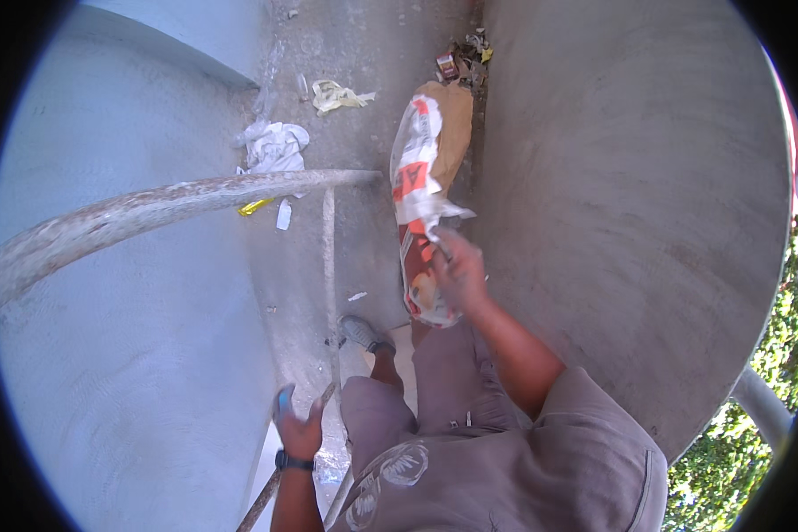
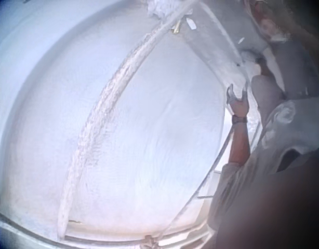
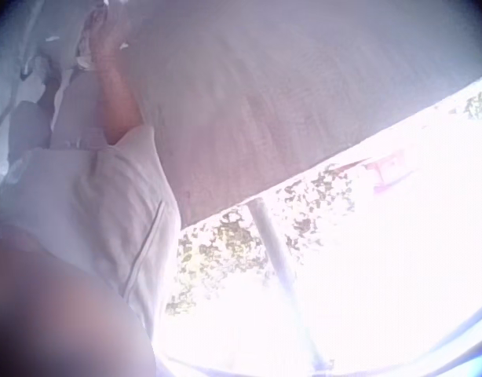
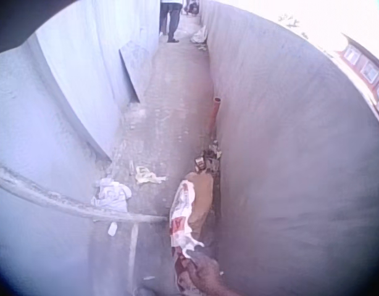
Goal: The person tears a piece of paper and uses it to wipe the pipes under a sink. They then adjust the plumbing connections under the sink with their hands.
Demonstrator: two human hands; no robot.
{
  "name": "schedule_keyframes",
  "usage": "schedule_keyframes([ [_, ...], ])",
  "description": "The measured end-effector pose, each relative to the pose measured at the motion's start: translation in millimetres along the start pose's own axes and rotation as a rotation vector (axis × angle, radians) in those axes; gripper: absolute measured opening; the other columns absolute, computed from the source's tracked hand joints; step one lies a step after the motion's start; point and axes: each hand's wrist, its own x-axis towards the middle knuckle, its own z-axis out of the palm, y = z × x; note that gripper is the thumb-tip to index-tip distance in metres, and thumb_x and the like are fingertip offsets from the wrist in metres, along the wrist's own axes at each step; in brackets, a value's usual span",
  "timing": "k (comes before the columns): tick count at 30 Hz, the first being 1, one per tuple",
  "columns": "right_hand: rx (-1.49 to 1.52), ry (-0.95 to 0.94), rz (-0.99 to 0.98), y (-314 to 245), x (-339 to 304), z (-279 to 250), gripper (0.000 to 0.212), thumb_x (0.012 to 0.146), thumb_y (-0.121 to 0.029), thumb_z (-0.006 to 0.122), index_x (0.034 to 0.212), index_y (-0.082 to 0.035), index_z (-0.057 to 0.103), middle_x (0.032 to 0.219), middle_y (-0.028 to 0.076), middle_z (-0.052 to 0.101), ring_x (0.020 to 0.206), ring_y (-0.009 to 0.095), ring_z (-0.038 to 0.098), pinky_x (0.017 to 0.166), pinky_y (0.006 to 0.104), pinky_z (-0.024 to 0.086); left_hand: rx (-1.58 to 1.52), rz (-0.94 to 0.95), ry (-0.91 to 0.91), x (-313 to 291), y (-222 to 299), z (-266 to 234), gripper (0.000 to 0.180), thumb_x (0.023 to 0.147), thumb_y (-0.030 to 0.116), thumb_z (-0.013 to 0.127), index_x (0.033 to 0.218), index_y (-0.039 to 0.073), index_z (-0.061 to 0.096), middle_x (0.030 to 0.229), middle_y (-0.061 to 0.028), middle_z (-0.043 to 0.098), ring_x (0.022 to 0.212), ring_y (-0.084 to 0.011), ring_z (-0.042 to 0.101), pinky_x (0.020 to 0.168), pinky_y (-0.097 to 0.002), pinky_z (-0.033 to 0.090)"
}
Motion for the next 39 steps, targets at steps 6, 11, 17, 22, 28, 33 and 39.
schedule_keyframes([
  [6,-0.078,-0.230,-0.421,-108,-87,50,0.066,0.074,-0.004,0.068,0.139,-0.009,0.057,0.088,0.010,0.055,0.080,0.031,0.057,0.073,0.0432,0.046,-0.125,0.273,-0.355,163,163,7,0.072,0.085,0.042,0.078,0.133,-0.006,0.055,0.123,-0.0317,0.063,0.122,-0.0420,0.059,0.106,-0.0454,0.046],
  [11,0.251,-0.495,-0.329,-133,-117,57,0.048,0.093,-0.018,0.066,0.139,-0.006,0.057,0.116,0.017,0.064,0.103,0.035,0.063,0.093,0.0442,0.049,0.361,0.027,-0.064,207,170,10,0.029,0.090,0.024,0.064,0.104,-0.002,0.068,0.106,-0.0284,0.070,0.106,-0.0463,0.066,0.092,-0.0515,0.053],
  [17,0.306,0.069,0.672,-13,-8,48,0.065,0.093,-0.042,0.071,0.133,0.006,0.056,0.126,0.023,0.063,0.117,0.031,0.062,0.099,0.0399,0.048,0.272,0.270,0.075,164,92,-17,0.018,0.089,0.012,0.058,0.098,-0.002,0.065,0.095,-0.0305,0.067,0.092,-0.0500,0.064,0.080,-0.0563,0.050],
  [22,0.633,0.166,0.552,18,71,35,0.055,0.093,-0.031,0.073,0.132,0.004,0.058,0.122,0.013,0.068,0.110,0.023,0.064,0.098,0.0360,0.049,0.074,0.283,0.162,101,53,-39,0.013,0.091,0.007,0.058,0.094,-0.004,0.063,0.086,-0.0301,0.065,0.086,-0.0513,0.063,0.075,-0.0564,0.048],
  [28,0.725,-0.010,0.140,-105,82,-14,0.035,0.093,-0.015,0.070,0.123,0.001,0.063,0.111,0.012,0.073,0.096,0.020,0.069,0.087,0.0328,0.053,0.053,0.117,0.277,75,77,-45,0.041,0.089,0.011,0.065,0.126,-0.003,0.055,0.117,-0.0301,0.062,0.107,-0.0491,0.061,0.092,-0.0500,0.050],
  [33,0.302,-0.031,-0.151,-202,32,-39,0.034,0.085,-0.008,0.070,0.118,-0.003,0.064,0.095,0.016,0.068,0.088,0.034,0.067,0.079,0.0398,0.052,-0.291,0.645,0.201,36,183,-91,0.078,0.085,0.031,0.081,0.142,-0.003,0.042,0.136,-0.0261,0.053,0.127,-0.0383,0.056,0.099,-0.0452,0.049],
  [39,0.087,-0.120,-0.297,-267,-14,-45,0.053,0.075,-0.005,0.074,0.126,-0.009,0.059,0.093,0.013,0.063,0.093,0.036,0.064,0.077,0.0466,0.052,-0.740,0.578,0.223,26,246,-142,0.039,0.099,0.025,0.068,0.122,-0.006,0.061,0.108,-0.0134,0.073,0.098,-0.0177,0.067,0.088,-0.0336,0.051],
])
